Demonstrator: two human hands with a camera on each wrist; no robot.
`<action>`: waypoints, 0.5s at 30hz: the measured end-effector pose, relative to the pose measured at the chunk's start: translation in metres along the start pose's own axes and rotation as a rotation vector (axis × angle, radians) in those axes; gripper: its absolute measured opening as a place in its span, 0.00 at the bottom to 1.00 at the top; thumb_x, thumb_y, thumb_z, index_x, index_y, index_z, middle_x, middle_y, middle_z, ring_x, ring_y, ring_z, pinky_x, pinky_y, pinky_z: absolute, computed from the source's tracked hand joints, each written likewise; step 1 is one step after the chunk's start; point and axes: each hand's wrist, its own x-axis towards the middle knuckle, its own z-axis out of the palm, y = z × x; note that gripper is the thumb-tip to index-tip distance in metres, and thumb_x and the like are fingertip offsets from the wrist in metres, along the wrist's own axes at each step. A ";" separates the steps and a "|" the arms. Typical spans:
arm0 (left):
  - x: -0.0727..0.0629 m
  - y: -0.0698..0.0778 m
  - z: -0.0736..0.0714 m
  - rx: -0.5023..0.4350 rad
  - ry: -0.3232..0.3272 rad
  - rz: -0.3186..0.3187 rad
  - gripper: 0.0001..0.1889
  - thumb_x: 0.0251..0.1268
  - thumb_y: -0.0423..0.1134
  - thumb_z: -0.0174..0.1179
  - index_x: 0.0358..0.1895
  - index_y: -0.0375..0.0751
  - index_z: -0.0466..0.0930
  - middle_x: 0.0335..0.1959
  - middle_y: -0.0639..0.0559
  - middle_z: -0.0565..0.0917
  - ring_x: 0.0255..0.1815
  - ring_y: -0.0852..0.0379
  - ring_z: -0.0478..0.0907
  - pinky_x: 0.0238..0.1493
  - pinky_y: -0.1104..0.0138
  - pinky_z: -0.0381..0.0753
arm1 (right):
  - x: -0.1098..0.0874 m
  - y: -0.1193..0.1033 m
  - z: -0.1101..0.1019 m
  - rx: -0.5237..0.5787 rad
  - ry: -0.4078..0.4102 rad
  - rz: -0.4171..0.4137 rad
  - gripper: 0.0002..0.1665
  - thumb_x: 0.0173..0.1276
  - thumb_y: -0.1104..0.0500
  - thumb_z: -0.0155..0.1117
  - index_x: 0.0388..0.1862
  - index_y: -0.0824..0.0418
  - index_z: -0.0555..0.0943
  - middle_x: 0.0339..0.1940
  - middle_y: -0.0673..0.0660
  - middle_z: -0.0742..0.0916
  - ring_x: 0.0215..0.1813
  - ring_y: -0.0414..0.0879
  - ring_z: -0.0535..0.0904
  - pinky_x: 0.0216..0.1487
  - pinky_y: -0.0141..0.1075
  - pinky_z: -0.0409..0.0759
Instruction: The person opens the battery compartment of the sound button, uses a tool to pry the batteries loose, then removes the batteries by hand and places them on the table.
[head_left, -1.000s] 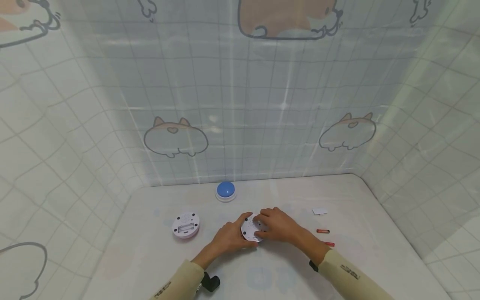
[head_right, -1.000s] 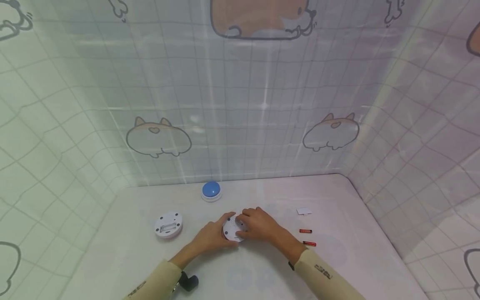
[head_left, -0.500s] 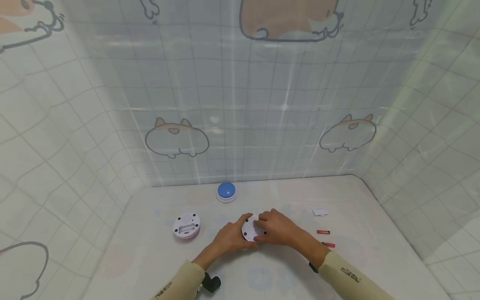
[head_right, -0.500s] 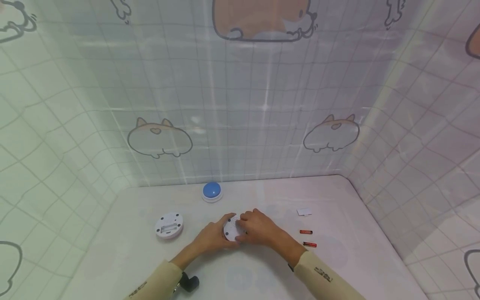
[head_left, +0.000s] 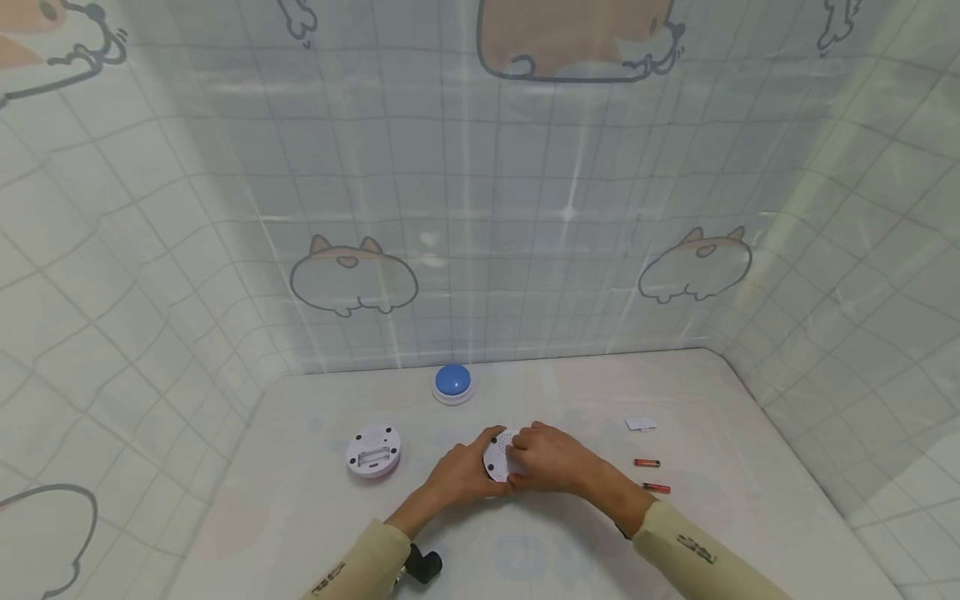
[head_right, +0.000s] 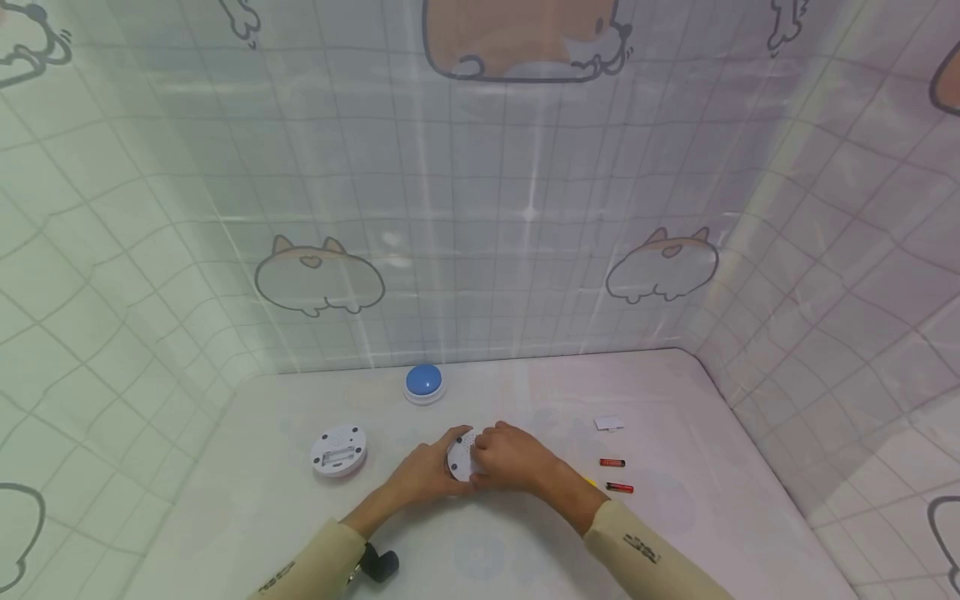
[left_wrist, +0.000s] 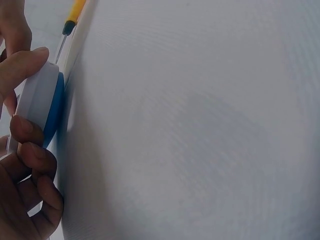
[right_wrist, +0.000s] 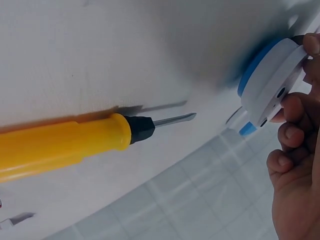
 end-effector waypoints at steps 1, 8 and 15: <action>0.000 0.000 0.000 -0.002 -0.002 0.000 0.52 0.43 0.68 0.74 0.74 0.57 0.62 0.34 0.49 0.85 0.29 0.56 0.74 0.31 0.63 0.71 | 0.000 0.000 0.000 -0.006 0.000 -0.009 0.23 0.66 0.39 0.69 0.49 0.54 0.86 0.39 0.45 0.87 0.39 0.37 0.77 0.49 0.34 0.76; 0.002 -0.003 0.000 -0.015 0.006 0.021 0.52 0.44 0.68 0.74 0.74 0.57 0.63 0.34 0.48 0.86 0.28 0.58 0.74 0.32 0.62 0.74 | 0.004 0.000 0.003 -0.058 -0.001 -0.084 0.18 0.67 0.42 0.69 0.46 0.53 0.87 0.39 0.44 0.88 0.38 0.36 0.78 0.49 0.32 0.76; 0.005 -0.006 0.002 -0.017 0.006 0.048 0.52 0.44 0.67 0.75 0.74 0.56 0.63 0.38 0.46 0.87 0.28 0.59 0.75 0.33 0.63 0.75 | 0.006 0.000 0.003 -0.088 0.008 -0.130 0.15 0.67 0.43 0.69 0.43 0.52 0.88 0.39 0.44 0.89 0.39 0.35 0.80 0.47 0.31 0.77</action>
